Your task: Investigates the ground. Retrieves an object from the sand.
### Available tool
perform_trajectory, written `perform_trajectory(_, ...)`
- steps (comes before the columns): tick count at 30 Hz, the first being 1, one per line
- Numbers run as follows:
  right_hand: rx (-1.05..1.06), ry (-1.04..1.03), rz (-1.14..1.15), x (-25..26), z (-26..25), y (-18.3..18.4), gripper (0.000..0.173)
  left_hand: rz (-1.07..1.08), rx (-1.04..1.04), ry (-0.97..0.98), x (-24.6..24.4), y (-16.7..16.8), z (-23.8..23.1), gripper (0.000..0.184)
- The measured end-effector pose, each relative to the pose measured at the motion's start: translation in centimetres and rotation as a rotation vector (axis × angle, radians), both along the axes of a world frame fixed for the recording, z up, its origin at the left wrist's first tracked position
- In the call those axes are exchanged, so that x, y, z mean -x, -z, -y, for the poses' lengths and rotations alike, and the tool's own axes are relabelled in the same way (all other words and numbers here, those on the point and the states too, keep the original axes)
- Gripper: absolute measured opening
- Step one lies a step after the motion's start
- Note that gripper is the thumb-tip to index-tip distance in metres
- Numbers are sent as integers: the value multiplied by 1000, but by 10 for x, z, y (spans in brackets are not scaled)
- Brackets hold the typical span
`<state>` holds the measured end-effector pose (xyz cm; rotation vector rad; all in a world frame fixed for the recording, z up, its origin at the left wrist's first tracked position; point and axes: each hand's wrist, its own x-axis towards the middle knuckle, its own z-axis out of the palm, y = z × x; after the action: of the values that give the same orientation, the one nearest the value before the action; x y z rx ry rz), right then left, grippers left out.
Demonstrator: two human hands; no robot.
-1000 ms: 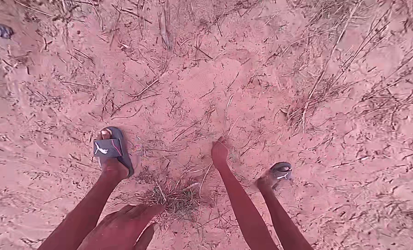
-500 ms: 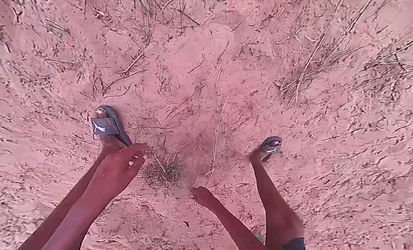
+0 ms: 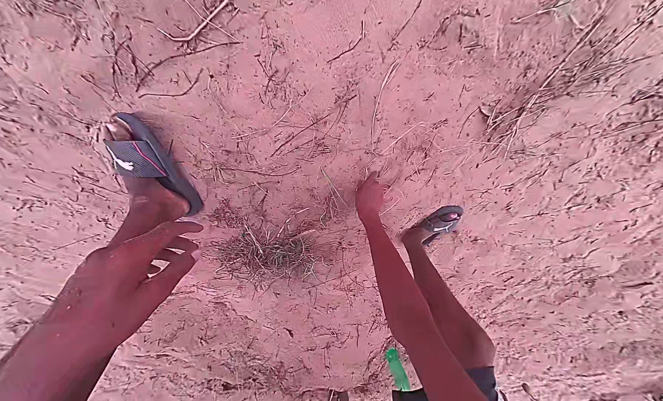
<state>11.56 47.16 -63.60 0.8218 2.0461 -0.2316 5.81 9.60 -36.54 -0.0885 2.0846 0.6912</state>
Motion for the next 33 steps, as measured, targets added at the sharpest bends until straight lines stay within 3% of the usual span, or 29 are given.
perform_trajectory(5,288,-100,63,-54,13,-36,31,-38,-34,16,13,-16,-16,51)
perform_trajectory(9,966,-618,509,-144,50,-112,30,-48,-71,1,25,-27,-32,46)
perform_trajectory(12,1180,-802,858,-234,89,-159,31,-88,-31,22,22,-22,-31,44)
perform_trajectory(14,1143,-785,1028,-221,99,-160,52,-105,-9,75,21,-20,-29,47)
perform_trajectory(15,1118,-736,963,-185,93,-151,58,-112,-10,82,20,-20,-29,48)
perform_trajectory(17,993,-557,551,-86,74,-148,49,-102,-50,58,22,-23,-34,46)
perform_trajectory(19,814,-336,-94,7,50,-134,34,-115,-74,16,31,-27,-42,40)
perform_trajectory(20,749,-232,-291,43,40,-124,32,-120,-75,6,34,-30,-45,38)
perform_trajectory(22,502,-141,-387,92,34,-102,30,-131,-78,9,42,-34,-50,37)
perform_trajectory(23,364,-146,-299,106,39,-90,33,-138,-80,12,46,-35,-51,37)
perform_trajectory(25,234,-193,20,118,56,-69,52,-147,-55,18,51,-38,-53,38)
perform_trajectory(26,220,-223,94,116,67,-58,51,-150,-35,24,52,-39,-52,39)
perform_trajectory(29,213,-326,23,82,83,-34,34,-127,-32,32,48,-42,-52,41)
perform_trajectory(33,213,-221,-53,47,85,-21,40,-117,-66,46,47,-41,-47,43)
